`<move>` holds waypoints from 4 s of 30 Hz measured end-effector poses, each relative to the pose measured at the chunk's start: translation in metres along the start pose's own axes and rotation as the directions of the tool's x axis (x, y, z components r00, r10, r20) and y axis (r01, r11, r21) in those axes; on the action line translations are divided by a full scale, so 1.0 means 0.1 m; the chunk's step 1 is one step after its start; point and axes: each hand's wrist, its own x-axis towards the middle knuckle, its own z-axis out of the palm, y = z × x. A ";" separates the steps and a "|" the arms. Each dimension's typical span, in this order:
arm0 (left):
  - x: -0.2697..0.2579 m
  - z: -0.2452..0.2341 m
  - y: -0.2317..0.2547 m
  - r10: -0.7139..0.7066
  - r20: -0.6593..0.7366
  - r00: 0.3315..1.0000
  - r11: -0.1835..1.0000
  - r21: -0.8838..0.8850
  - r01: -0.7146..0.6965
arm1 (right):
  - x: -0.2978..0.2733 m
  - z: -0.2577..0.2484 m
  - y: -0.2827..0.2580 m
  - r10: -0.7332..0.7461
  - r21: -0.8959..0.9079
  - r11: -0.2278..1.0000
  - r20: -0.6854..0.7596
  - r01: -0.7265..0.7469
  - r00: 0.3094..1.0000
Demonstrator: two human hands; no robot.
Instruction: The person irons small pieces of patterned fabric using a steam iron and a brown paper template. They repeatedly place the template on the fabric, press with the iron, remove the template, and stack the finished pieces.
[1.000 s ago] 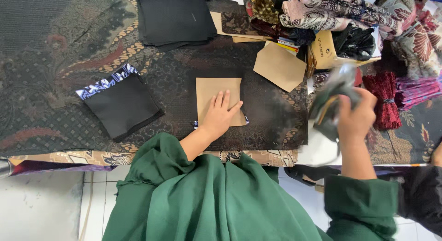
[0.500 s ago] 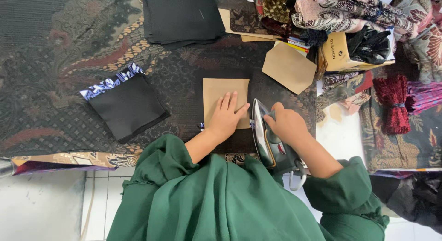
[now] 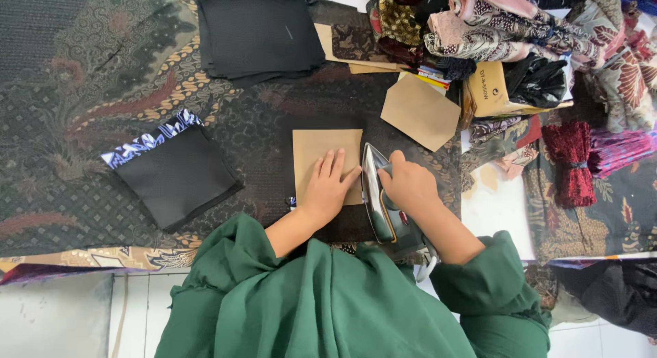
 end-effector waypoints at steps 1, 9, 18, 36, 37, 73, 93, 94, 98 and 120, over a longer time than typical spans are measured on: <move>0.01 -0.01 0.00 -0.005 0.005 1.000 1.000 0.002 0.005 | 0.04 0.00 0.00 -0.009 -0.001 1.000 -0.008 0.009 1.000; 0.05 -0.09 0.01 -0.044 -0.008 0.999 0.999 -0.022 0.044 | 0.33 -0.01 0.01 -0.074 -0.001 0.997 -0.043 0.074 0.996; 0.09 -0.15 -0.01 -0.056 0.001 0.998 0.996 -0.075 0.056 | 0.74 0.07 0.01 -0.119 0.007 0.993 -0.049 0.120 0.992; 1.15 0.17 -0.66 -0.202 0.040 0.979 0.979 0.017 0.201 | 0.49 0.12 -0.05 -0.032 0.038 0.999 0.024 0.031 0.999; 1.25 0.19 -0.67 -0.222 0.077 0.972 0.975 0.030 0.220 | 0.48 0.11 -0.05 -0.029 0.039 0.999 0.027 0.028 0.999; 0.58 0.11 -0.20 0.068 -0.013 0.998 0.993 0.095 -0.066 | 0.37 0.10 0.12 0.065 0.122 0.991 -0.104 -0.052 0.992; 0.85 -0.39 -1.25 0.006 0.283 0.959 0.998 0.057 -0.023 | 0.83 -0.01 -0.13 -0.160 0.070 0.986 0.134 0.152 0.978; 0.76 -0.39 -1.23 0.036 0.235 0.971 0.997 0.056 -0.051 | 0.82 -0.01 -0.14 -0.174 0.091 0.983 0.142 0.162 0.974; 0.59 -0.53 -1.16 0.178 0.186 0.966 0.922 0.311 -0.230 | 0.99 -0.18 -0.16 -0.227 0.056 0.974 0.255 0.220 0.940; 0.42 -0.54 -1.47 0.166 0.077 0.983 0.975 0.139 -0.176 | 0.77 -0.19 -0.72 0.047 -0.097 0.994 -0.020 -0.049 0.999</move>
